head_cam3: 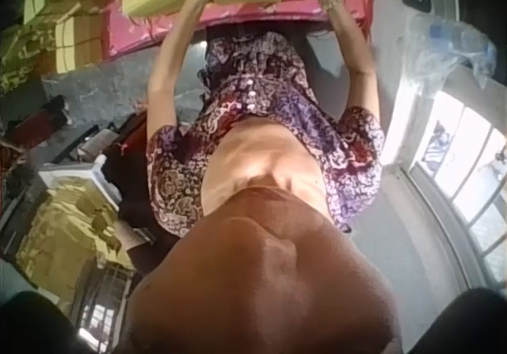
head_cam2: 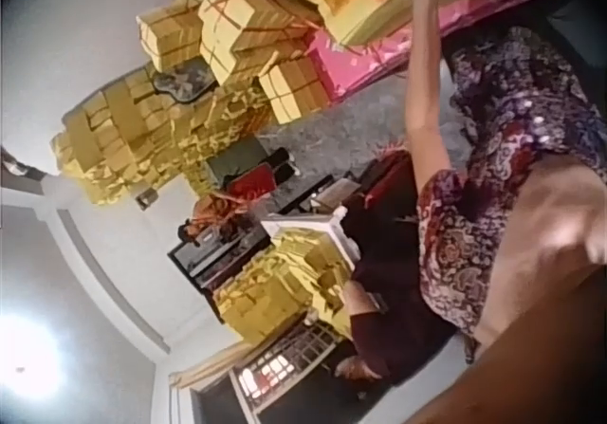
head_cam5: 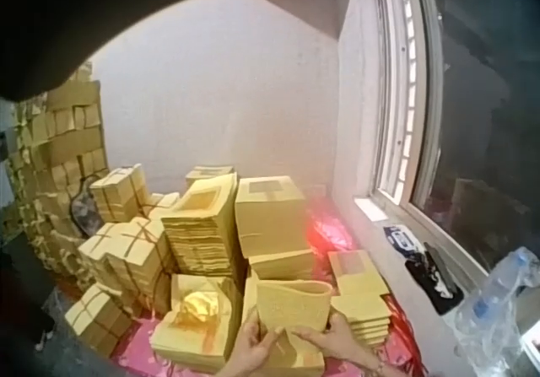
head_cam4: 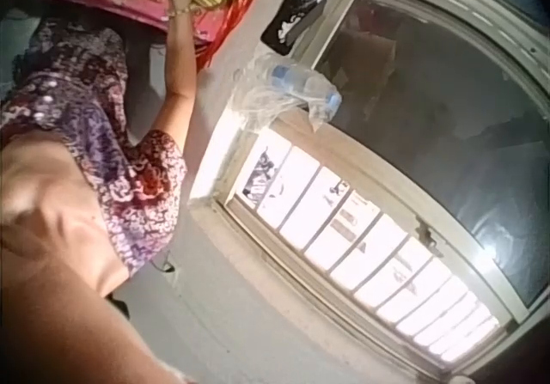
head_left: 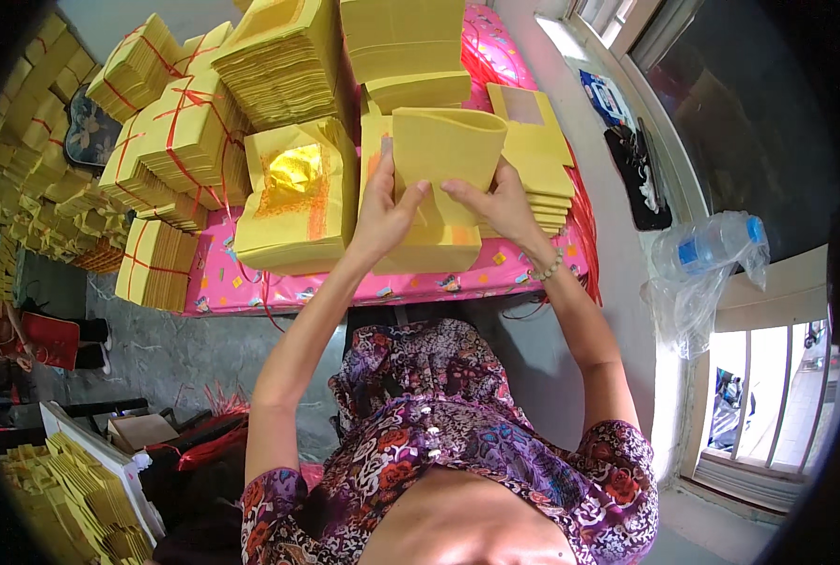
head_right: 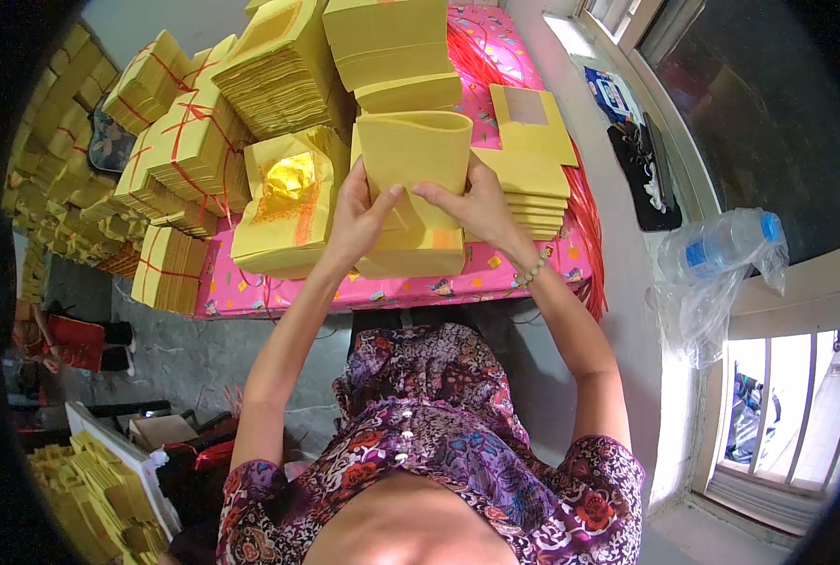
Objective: Folding yellow joss paper sheets and organizing them into stacks.
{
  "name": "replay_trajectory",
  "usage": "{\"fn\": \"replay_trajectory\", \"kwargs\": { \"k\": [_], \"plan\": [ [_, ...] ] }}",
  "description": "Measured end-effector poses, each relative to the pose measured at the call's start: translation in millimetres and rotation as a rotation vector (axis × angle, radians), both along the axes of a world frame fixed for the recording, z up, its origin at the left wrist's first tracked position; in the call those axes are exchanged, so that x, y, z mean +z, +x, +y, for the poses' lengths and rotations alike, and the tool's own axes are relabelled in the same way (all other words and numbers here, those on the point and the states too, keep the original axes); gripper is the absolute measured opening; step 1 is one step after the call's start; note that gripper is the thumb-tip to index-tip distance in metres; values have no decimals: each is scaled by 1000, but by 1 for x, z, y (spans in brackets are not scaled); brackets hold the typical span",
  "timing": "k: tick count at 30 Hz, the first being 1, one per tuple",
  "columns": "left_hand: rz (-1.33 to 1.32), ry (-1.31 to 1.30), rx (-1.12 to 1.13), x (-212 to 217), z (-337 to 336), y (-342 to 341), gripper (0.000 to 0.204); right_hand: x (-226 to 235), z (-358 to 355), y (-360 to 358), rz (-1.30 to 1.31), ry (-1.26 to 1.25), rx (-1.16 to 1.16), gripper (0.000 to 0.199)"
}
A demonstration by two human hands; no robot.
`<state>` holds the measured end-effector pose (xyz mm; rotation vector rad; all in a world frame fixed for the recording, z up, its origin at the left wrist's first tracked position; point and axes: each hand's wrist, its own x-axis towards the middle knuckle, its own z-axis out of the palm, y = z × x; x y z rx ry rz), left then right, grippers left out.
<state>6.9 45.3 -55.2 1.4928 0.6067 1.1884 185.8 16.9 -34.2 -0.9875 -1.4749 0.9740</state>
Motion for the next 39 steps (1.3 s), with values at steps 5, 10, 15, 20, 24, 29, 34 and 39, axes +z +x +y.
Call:
{"fn": "replay_trajectory", "kwargs": {
  "k": [5,10,15,20,24,29,34,39],
  "plan": [
    [-91,-6,71,0,-16,5,48,-1,-7,1,-9,-102,25,50],
    [-100,57,119,0,-21,8,47,1,-9,1,-34,-118,33,48],
    [-89,72,127,4,-25,9,46,-6,-5,2,124,-33,-18,37],
    [-65,60,140,4,-21,9,46,-2,-2,1,120,-37,-25,28],
    [-87,32,75,3,-17,6,58,-4,0,4,51,-36,-42,28],
    [-101,10,53,3,-13,8,68,-2,-2,3,79,-26,-32,28],
    [-110,40,133,6,-11,12,53,-1,-2,2,104,-14,-30,28],
    [-95,78,177,13,-12,10,44,8,-4,-1,80,33,-42,27]
  ]
}}
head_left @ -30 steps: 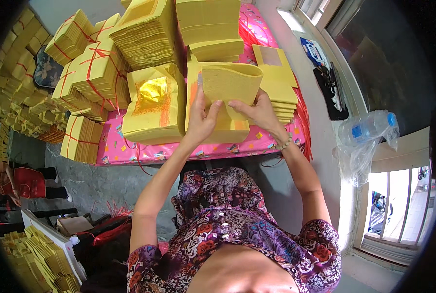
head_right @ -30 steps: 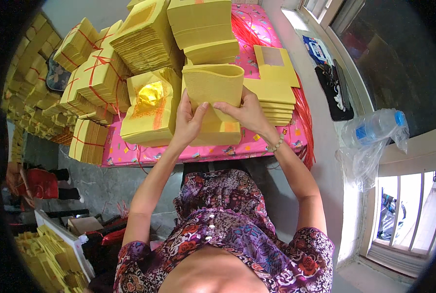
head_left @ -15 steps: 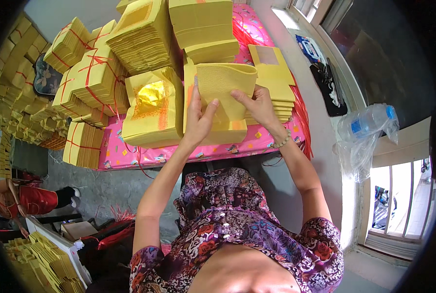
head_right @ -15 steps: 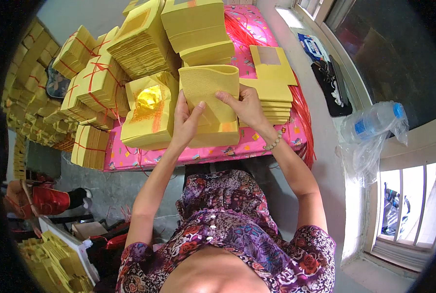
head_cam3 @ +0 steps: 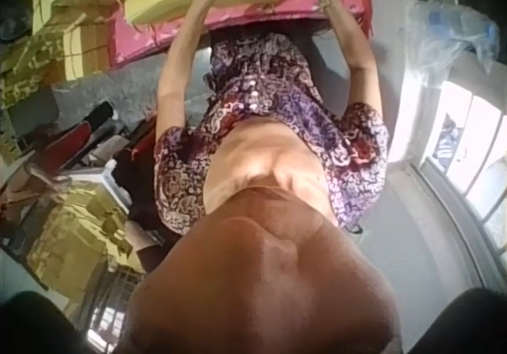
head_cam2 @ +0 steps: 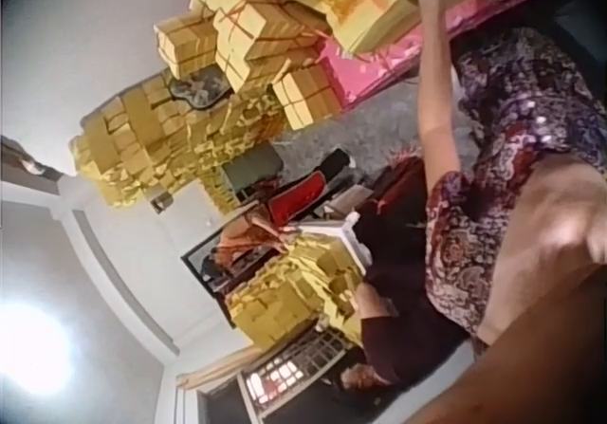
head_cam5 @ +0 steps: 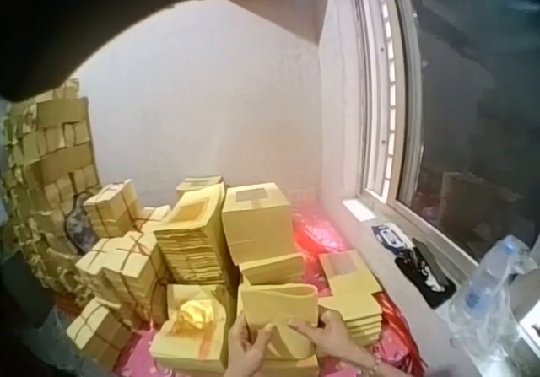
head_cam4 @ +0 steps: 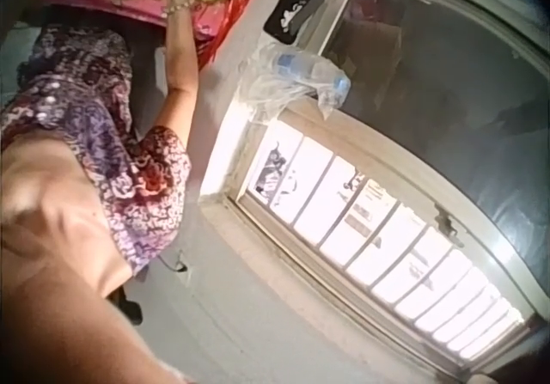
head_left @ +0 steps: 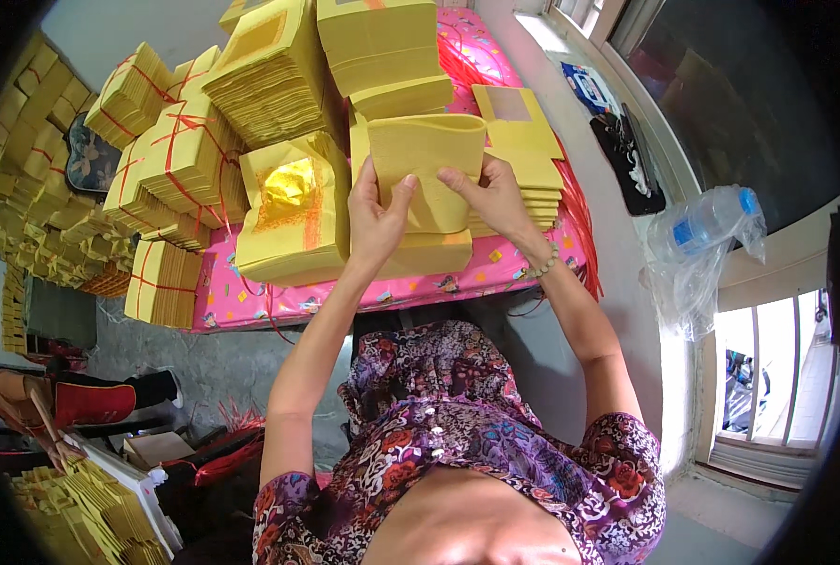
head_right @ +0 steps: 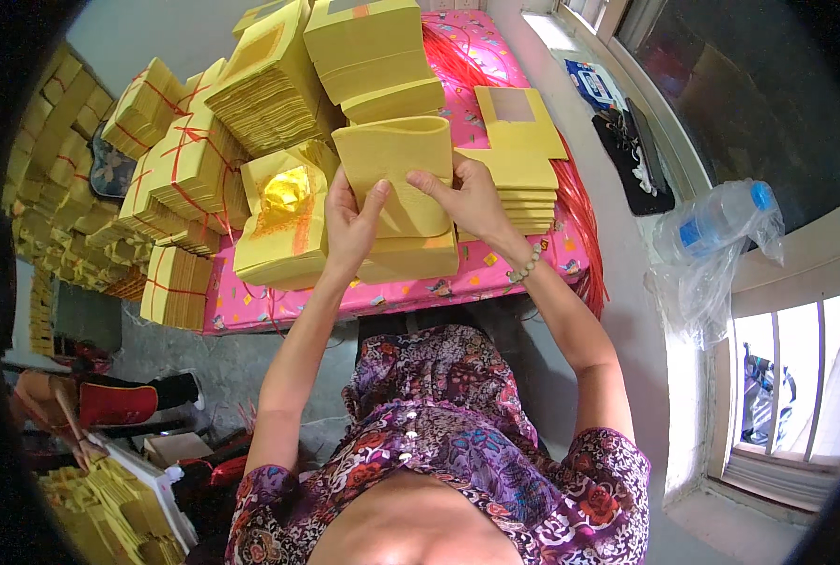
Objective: Folding yellow joss paper sheets and organizing them into stacks.
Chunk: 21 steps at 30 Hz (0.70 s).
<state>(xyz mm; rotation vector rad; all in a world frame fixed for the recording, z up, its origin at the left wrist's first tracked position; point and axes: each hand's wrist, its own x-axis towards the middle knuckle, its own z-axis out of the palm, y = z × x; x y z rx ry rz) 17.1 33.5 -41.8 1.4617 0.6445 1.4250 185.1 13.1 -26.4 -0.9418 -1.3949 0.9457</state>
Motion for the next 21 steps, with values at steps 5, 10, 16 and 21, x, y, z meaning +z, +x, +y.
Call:
{"fn": "replay_trajectory", "kwargs": {
  "k": [5,10,16,21],
  "plan": [
    [-10,-22,-84,16,-4,-7,38,13,-1,2,44,49,-28,27],
    [-72,-113,-133,25,-12,-9,40,21,-1,4,-70,-20,-20,25],
    [-24,-141,-146,29,-17,-17,42,31,1,2,57,52,-96,22],
    [51,-229,-180,38,-24,-26,42,31,8,7,111,40,-122,23]
  ]
}}
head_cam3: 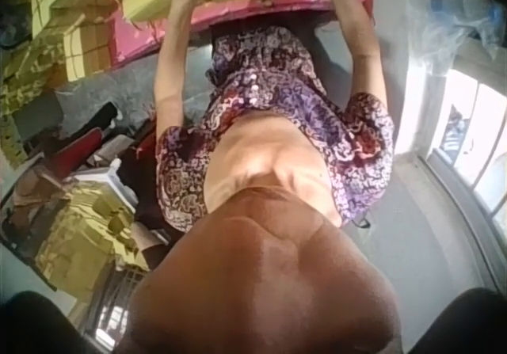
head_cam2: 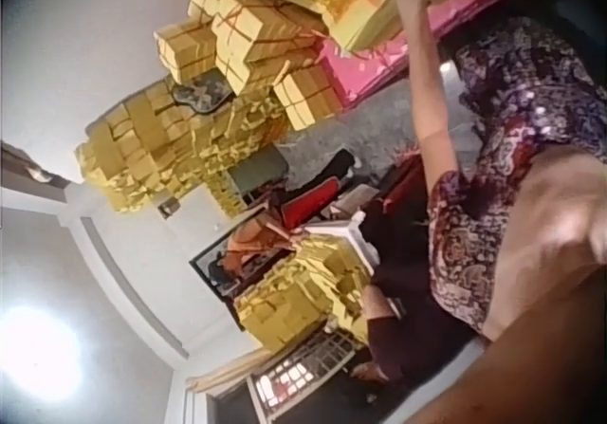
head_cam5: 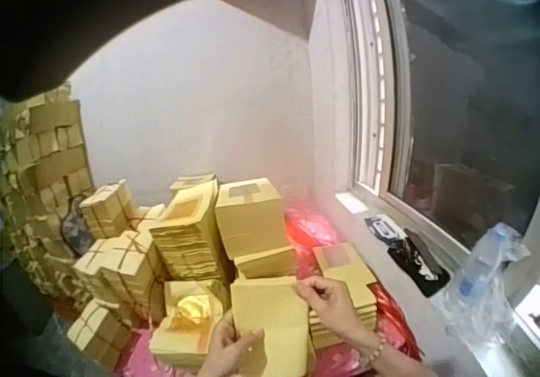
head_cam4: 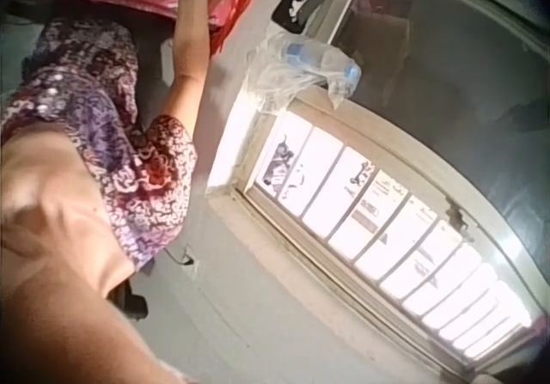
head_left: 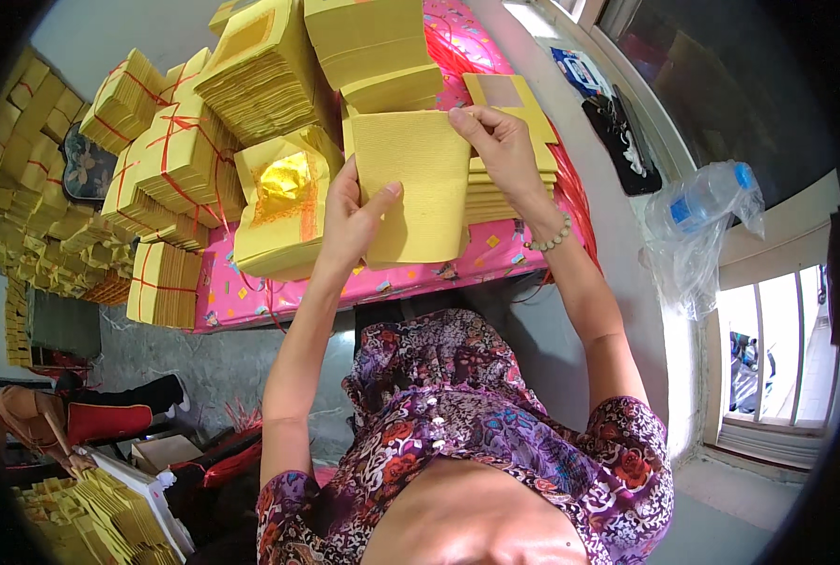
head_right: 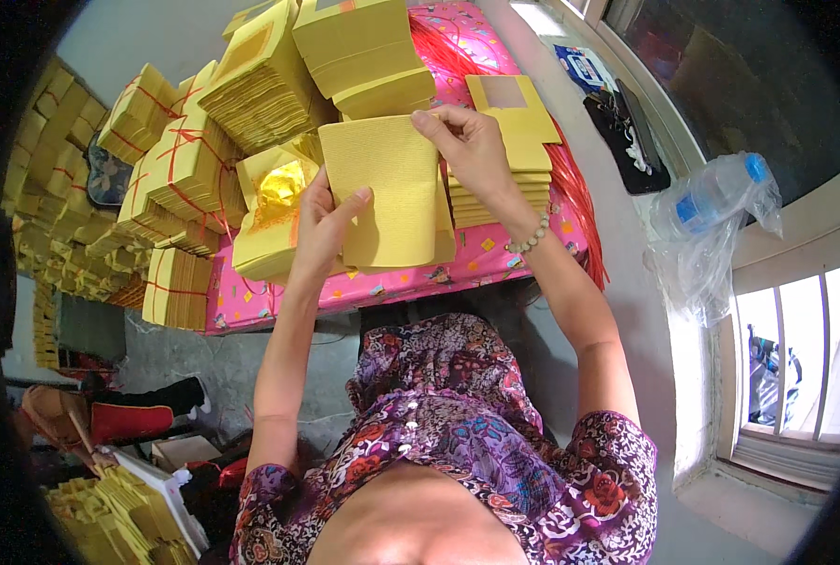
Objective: Folding yellow joss paper sheets and organizing them into stacks.
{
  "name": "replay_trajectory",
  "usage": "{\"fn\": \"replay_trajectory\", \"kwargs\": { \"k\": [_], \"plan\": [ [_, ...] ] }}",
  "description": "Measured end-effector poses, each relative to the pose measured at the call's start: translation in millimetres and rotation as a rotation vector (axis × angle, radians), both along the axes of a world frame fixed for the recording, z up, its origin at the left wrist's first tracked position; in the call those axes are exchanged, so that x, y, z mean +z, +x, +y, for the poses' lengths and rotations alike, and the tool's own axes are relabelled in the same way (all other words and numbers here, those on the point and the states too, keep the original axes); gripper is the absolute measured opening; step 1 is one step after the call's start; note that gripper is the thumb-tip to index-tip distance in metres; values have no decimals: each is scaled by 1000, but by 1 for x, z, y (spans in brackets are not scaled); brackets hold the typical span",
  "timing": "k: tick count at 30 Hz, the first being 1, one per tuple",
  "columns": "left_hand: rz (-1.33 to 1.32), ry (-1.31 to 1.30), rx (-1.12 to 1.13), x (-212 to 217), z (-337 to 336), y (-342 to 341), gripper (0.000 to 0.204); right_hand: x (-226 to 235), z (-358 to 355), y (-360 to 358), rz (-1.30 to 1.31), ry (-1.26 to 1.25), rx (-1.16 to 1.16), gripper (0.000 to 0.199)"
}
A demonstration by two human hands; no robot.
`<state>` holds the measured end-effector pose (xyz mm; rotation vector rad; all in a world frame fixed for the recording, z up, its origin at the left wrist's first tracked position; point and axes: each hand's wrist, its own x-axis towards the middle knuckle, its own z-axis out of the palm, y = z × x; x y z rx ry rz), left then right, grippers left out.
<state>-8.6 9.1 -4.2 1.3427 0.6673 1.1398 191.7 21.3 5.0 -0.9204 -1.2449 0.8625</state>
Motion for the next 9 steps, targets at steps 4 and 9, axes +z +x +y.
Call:
{"fn": "replay_trajectory", "kwargs": {
  "k": [4,9],
  "plan": [
    [-27,-49,-19,-1,1,-4,41,7,-8,-2,-29,-88,34,26],
    [-53,-111,27,5,8,-6,43,-8,-14,1,-238,-386,299,33]
  ]
}}
